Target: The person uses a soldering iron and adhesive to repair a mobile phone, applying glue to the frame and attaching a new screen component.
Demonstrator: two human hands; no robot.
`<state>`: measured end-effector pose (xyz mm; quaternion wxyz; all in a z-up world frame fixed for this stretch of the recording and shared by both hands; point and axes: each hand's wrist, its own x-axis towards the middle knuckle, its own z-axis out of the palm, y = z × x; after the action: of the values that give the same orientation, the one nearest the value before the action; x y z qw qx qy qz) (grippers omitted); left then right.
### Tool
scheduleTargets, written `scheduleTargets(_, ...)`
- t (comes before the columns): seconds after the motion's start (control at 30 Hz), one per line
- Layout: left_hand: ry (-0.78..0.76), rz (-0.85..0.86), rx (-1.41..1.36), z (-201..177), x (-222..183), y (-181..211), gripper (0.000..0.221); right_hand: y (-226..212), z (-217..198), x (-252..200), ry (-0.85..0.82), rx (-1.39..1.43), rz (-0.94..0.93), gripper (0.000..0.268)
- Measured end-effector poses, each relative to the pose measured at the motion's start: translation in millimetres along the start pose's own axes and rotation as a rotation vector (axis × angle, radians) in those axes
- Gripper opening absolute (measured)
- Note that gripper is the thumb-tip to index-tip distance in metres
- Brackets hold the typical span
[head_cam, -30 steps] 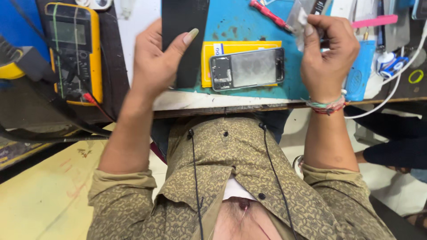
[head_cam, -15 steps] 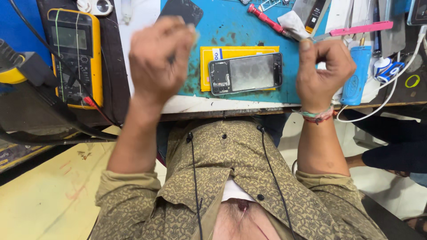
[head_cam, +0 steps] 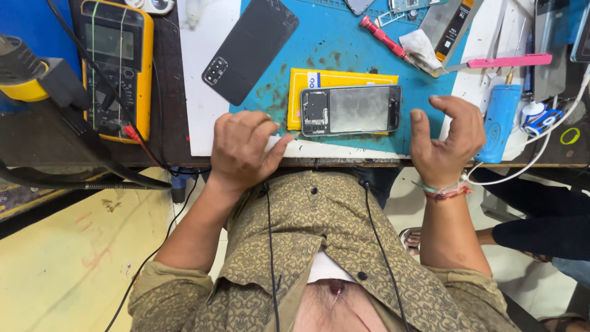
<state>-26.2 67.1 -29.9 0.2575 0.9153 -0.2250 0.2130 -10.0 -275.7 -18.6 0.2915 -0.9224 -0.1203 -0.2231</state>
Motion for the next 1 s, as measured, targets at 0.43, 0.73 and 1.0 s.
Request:
scheduleTargets(0.43, -0.062, -0.066, 0.030, 2, 8, 6, 0.026, 18, 2, -33, 0.009, -0.137, 0.071, 0.017)
scheduleTargets(0.73, -0.055, -0.058, 0.044, 4, 9, 5, 0.028, 8, -13, -18, 0.113, -0.167, 0.078, 0.020)
scheduleTargets(1.0, -0.052, -0.054, -0.015, 4, 8, 3, 0.026, 144, -90, -40, 0.051, -0.617, 0.514, 0.031)
